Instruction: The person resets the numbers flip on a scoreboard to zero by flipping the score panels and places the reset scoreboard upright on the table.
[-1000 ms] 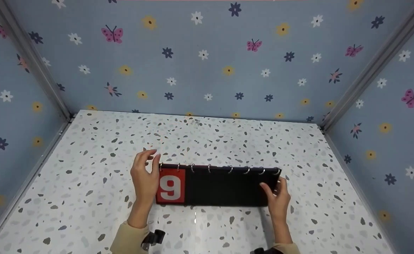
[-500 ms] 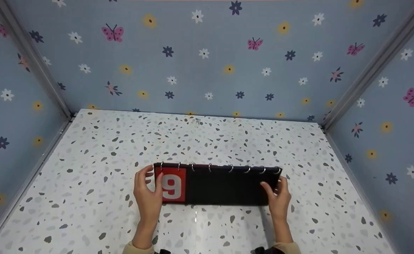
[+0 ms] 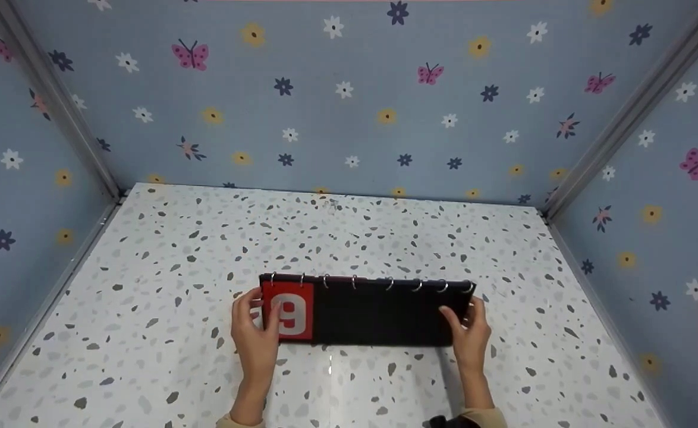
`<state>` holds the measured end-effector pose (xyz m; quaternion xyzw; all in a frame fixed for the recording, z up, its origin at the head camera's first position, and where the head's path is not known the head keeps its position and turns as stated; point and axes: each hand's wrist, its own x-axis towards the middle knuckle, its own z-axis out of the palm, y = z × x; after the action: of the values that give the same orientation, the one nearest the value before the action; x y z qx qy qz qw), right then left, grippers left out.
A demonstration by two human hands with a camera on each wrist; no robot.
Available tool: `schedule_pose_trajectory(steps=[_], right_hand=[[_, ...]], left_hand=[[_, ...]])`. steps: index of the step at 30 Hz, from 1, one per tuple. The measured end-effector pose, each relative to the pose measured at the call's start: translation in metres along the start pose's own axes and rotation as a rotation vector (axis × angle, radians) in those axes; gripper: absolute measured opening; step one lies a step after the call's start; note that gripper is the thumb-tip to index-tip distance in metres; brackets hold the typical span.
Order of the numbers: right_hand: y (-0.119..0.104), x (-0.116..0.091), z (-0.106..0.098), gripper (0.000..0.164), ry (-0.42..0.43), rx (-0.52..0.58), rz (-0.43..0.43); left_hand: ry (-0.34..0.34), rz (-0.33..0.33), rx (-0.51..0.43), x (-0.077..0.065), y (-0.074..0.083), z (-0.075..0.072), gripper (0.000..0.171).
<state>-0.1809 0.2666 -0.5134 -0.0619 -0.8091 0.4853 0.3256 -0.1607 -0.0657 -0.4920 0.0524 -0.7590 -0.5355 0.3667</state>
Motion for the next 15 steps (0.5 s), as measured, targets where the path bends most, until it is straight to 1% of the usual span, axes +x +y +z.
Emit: schedule_pose_trajectory(steps=[6,11,15], right_hand=[[0.001,0.000,0.000,0.039,-0.001,-0.006,-0.014],[0.002,0.000,0.000,0.040,-0.006,-0.007,-0.001],[-0.001,0.000,0.000,0.040,-0.008,0.000,0.009]], left_hand=[[0.017,-0.039,0.002,-0.003,0.002,0.004,0.042],[0.012,-0.084,0.022,-0.007,0.002,0.008,0.045],[0.016,-0.084,0.028,-0.008,0.000,0.011,0.046]])
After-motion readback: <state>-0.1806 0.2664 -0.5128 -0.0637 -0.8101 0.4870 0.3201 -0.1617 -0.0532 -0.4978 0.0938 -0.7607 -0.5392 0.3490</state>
